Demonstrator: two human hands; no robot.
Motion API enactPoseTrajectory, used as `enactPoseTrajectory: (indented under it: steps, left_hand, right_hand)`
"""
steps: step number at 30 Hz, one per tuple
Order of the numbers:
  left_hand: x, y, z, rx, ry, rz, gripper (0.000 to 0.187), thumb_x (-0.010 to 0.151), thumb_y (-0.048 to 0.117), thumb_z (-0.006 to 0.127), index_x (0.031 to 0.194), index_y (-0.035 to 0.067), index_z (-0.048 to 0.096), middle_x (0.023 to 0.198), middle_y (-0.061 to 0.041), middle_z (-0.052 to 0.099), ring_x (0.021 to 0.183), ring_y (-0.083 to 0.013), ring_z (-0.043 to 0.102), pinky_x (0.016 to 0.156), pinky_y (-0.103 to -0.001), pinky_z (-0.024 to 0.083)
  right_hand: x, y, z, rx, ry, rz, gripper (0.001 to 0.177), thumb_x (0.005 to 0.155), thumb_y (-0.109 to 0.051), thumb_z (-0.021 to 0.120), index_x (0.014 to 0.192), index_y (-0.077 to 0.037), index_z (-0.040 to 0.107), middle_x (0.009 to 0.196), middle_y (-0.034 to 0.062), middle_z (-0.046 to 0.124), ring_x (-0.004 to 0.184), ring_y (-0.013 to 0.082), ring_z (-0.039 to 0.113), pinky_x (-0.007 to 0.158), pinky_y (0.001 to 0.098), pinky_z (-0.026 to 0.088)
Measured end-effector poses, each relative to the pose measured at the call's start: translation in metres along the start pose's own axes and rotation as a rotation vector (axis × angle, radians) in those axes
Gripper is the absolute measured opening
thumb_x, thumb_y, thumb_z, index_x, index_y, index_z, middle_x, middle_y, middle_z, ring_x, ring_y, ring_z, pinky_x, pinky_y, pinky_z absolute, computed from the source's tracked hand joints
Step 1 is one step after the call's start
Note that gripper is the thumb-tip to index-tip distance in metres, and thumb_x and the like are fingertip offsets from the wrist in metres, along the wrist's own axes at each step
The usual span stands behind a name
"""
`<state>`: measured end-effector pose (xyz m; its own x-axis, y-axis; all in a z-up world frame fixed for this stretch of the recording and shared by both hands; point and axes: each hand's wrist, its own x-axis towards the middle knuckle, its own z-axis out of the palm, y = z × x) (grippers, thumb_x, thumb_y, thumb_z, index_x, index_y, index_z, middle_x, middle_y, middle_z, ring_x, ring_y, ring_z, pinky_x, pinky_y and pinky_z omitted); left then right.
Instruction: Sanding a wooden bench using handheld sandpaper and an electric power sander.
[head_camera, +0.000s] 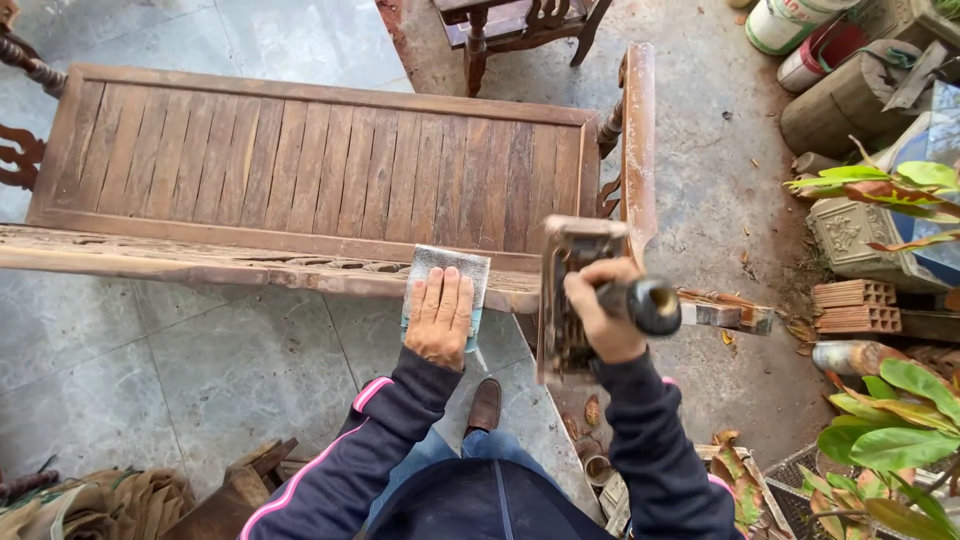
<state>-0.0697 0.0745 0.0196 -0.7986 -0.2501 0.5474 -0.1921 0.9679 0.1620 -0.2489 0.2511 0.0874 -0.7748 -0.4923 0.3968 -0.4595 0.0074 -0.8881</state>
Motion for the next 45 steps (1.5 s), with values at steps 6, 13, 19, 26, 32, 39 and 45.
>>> enactPoseTrajectory:
  steps: [6,13,19,26,32,39,45]
  left_hand:
    - [0.001,0.002,0.006,0.021,0.037,0.004,0.053,0.094,0.014,0.049,0.143,-0.006,0.054,0.149,-0.027,0.052,0.143,-0.0438,0.046,0.122,-0.057,0.031]
    - [-0.001,0.0,0.009,0.031,0.04,0.001,0.053,0.095,0.012,0.049,0.144,-0.007,0.054,0.149,-0.028,0.053,0.143,-0.0438,0.048,0.123,-0.057,0.031]
    - [-0.002,0.002,0.009,0.025,0.035,-0.007,0.052,0.096,0.013,0.049,0.145,-0.005,0.053,0.15,-0.027,0.052,0.144,-0.0434,0.047,0.123,-0.057,0.03]
    - [0.009,0.036,0.021,-0.034,0.12,0.004,0.054,0.095,0.01,0.05,0.147,-0.003,0.054,0.151,-0.025,0.053,0.145,-0.0409,0.048,0.125,-0.055,0.029]
    - [0.032,0.086,0.014,-0.055,-0.02,0.067,0.052,0.094,0.014,0.051,0.141,-0.007,0.057,0.149,-0.027,0.054,0.143,-0.0438,0.048,0.123,-0.057,0.029]
    - [0.021,0.081,0.017,0.08,-0.097,0.206,0.047,0.097,0.01,0.048,0.136,-0.015,0.057,0.144,-0.036,0.055,0.139,-0.0495,0.051,0.119,-0.06,0.036]
    - [0.041,0.155,0.074,-0.074,-0.082,0.244,0.046,0.096,0.008,0.053,0.133,-0.019,0.057,0.137,-0.042,0.056,0.132,-0.0561,0.052,0.115,-0.066,0.037]
  right_hand:
    - [-0.01,0.004,0.019,0.04,0.161,-0.151,0.018,0.095,0.002,0.074,0.103,-0.005,0.059,0.099,0.0066,0.064,0.087,0.0138,0.064,0.082,0.0292,0.055]
    - [-0.004,0.002,0.028,0.283,0.159,-0.003,0.019,0.094,0.005,0.071,0.102,-0.005,0.058,0.087,0.0069,0.068,0.071,0.0116,0.064,0.062,0.0264,0.055]
    - [0.004,0.002,0.04,0.314,0.188,0.025,0.018,0.095,0.005,0.072,0.1,-0.005,0.058,0.084,0.0053,0.067,0.068,0.0102,0.062,0.061,0.0245,0.053]
    - [-0.001,-0.011,0.007,0.01,0.223,0.049,0.017,0.091,-0.002,0.076,0.096,-0.006,0.061,0.087,0.0068,0.067,0.075,0.014,0.064,0.069,0.0292,0.053]
    - [-0.029,0.02,-0.089,-0.428,0.281,-0.051,0.014,0.097,-0.003,0.077,0.102,-0.005,0.064,0.098,0.0097,0.068,0.083,0.0178,0.065,0.078,0.0328,0.057]
    - [-0.027,0.023,-0.094,-0.099,0.549,0.203,0.021,0.097,0.002,0.076,0.105,-0.001,0.057,0.089,0.0113,0.068,0.078,0.0186,0.072,0.068,0.0286,0.058]
    - [-0.023,0.021,-0.091,-0.099,0.599,0.208,0.02,0.096,0.002,0.077,0.104,-0.001,0.059,0.09,0.0097,0.069,0.078,0.0183,0.073,0.069,0.0294,0.061]
